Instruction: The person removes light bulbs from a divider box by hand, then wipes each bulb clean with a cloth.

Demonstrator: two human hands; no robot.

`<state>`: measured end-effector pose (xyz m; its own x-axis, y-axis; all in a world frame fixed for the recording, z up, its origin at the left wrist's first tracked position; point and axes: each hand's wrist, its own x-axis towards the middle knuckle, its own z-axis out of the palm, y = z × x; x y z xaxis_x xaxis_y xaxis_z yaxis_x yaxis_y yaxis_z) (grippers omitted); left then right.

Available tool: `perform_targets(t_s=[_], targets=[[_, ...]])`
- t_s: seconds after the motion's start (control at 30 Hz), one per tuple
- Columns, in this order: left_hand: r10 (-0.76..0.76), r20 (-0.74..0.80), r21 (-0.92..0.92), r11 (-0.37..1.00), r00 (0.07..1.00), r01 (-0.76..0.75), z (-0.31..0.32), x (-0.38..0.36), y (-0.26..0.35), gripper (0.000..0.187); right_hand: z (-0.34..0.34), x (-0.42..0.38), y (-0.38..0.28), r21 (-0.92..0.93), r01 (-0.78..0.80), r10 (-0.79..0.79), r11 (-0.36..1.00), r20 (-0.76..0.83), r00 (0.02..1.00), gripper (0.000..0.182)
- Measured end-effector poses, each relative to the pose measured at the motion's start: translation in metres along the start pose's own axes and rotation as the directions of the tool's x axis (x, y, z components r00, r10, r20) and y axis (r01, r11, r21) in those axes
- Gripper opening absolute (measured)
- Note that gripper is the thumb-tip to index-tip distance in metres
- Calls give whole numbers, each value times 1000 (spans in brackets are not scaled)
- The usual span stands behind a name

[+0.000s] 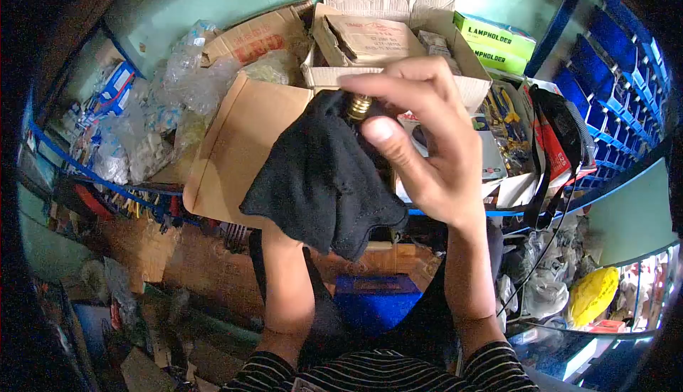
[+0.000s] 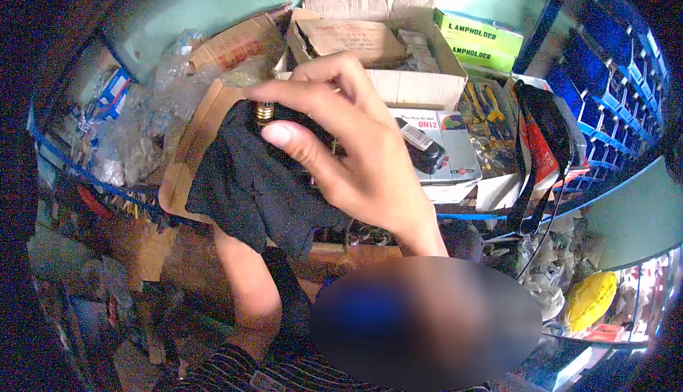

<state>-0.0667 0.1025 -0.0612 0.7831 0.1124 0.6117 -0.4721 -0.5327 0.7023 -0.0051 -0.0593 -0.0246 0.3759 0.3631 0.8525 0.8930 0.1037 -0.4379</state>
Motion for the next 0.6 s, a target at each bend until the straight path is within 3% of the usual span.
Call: perform_targets(t_s=[0.2,0.3,0.33,0.47,0.57,0.6], targets=[[-38,58,-73,996,998,43,-4,6,-2,36,-11,1,7,-17,61,-61,998,-29,998,20],[-92,86,-159,982,992,105,-10,5,-5,35,-12,0,8,113,-117,136,987,-178,975,21],[-105,91,-182,976,990,120,-12,4,-5,35,-13,-1,9,72,-127,139,989,-208,968,23],[-94,80,-170,980,992,106,-8,-10,0,34,-13,-2,1,-57,-259,249,964,-137,959,26],[-44,49,-98,994,998,48,0,-22,4,34,-3,-3,-10,-13,-362,361,932,-56,931,24],[-28,43,-76,997,999,31,3,-25,6,34,-3,-3,-9,22,-324,325,946,-52,944,22]])
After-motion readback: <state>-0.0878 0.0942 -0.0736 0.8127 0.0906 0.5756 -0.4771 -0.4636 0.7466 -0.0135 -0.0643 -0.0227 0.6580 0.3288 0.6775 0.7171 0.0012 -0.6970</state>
